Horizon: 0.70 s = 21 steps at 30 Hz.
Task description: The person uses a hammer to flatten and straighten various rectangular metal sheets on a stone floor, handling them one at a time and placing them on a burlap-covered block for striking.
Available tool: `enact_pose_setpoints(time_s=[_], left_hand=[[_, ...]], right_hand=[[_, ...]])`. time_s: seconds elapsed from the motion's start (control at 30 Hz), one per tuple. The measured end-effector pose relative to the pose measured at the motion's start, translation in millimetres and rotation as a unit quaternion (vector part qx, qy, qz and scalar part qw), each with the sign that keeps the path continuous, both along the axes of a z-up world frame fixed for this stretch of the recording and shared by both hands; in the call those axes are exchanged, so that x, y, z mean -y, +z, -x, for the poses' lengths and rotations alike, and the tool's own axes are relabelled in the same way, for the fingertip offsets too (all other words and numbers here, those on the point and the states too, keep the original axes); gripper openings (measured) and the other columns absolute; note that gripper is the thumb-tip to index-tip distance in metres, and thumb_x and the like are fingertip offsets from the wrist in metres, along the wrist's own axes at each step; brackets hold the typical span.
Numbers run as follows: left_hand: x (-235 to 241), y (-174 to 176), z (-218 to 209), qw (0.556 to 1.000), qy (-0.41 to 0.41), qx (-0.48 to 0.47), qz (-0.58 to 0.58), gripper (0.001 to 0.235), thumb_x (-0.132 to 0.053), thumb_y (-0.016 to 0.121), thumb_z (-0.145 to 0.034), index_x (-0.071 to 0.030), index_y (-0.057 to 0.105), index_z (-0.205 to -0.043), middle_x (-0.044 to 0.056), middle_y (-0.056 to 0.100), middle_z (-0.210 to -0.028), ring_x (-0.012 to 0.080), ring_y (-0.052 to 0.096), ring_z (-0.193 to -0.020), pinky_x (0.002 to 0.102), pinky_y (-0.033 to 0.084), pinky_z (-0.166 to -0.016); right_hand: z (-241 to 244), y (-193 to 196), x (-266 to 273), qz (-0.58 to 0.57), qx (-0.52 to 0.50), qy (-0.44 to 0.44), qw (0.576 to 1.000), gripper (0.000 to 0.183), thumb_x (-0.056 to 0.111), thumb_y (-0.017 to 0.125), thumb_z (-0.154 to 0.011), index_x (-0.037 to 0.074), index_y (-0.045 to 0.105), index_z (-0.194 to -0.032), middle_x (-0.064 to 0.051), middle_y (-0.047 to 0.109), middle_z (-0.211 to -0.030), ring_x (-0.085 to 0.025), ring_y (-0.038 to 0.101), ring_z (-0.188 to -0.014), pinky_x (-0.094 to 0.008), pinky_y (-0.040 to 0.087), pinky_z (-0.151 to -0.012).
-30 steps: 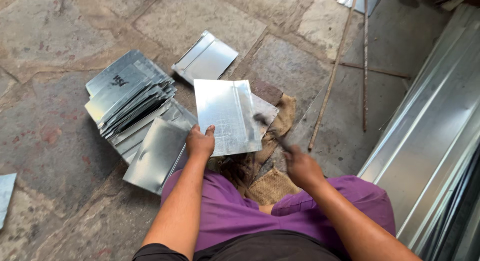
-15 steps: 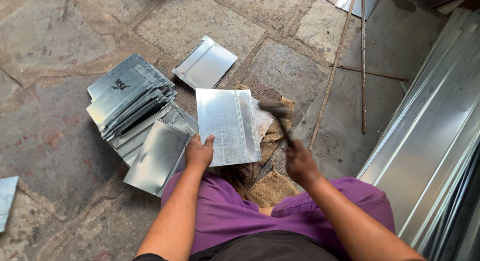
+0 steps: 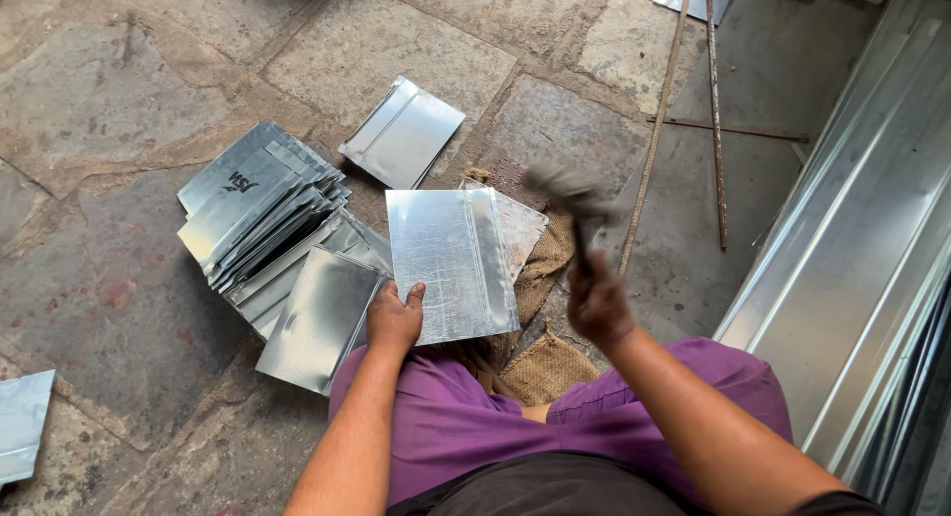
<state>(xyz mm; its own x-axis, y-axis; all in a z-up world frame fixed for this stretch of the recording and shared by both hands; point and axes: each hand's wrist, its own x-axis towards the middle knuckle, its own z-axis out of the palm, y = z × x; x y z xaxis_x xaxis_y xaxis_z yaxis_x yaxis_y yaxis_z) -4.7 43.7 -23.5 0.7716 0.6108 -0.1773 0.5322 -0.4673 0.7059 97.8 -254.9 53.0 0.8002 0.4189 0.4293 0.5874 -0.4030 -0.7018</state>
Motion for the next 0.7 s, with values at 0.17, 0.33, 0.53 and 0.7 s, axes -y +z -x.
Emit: enact_pose_setpoints(time_s=[0.17,0.33,0.53,0.7], left_hand=[[-5.3,-2.4,0.4,0.999,-0.015,-0.021,-0.020,0.046,-0.046,0.067,-0.094,-0.002,0.070,-0.103,0.023,0.075,-0.097,0.0418,0.071,-0.095,0.049,0.055,-0.084],[-1.1,-6.7,5.2,1.000,-0.006,-0.022,0.007,0.046,-0.047,0.067,-0.092,-0.003,0.070,-0.104,0.024,0.074,-0.102,0.0433,0.071,-0.098,0.050,0.055,-0.086],[5.9,-12.3,3.2,1.000,-0.019,0.005,-0.004,0.049,-0.048,0.066,-0.092,0.000,0.068,-0.105,0.027,0.072,-0.104,0.0457,0.069,-0.101,0.051,0.054,-0.089],[6.1,-19.8,7.1,0.997,-0.027,0.013,-0.072,0.053,-0.047,0.069,-0.094,0.004,0.067,-0.108,0.030,0.070,-0.106,0.0470,0.067,-0.101,0.051,0.053,-0.088]], right_hand=[[3.9,1.4,1.8,0.311,-0.252,-0.051,0.915,0.029,0.037,0.045,-0.107,0.010,0.052,-0.116,-0.017,0.069,-0.071,-0.034,0.068,-0.055,-0.048,0.052,-0.051],[-11.6,19.5,-0.2,0.071,-0.085,-0.067,0.992,0.026,0.031,0.045,-0.110,0.007,0.052,-0.108,-0.014,0.060,-0.066,-0.031,0.062,-0.053,-0.047,0.048,-0.048],[-27.0,-22.7,0.0,-0.027,-0.041,-0.009,0.999,0.026,0.028,0.044,-0.110,0.002,0.049,-0.110,-0.010,0.059,-0.072,-0.025,0.061,-0.060,-0.044,0.047,-0.053],[-35.7,-55.2,9.0,0.236,-0.225,-0.070,0.943,0.028,0.031,0.048,-0.105,0.007,0.054,-0.117,-0.010,0.061,-0.074,-0.020,0.058,-0.057,-0.039,0.050,-0.053]])
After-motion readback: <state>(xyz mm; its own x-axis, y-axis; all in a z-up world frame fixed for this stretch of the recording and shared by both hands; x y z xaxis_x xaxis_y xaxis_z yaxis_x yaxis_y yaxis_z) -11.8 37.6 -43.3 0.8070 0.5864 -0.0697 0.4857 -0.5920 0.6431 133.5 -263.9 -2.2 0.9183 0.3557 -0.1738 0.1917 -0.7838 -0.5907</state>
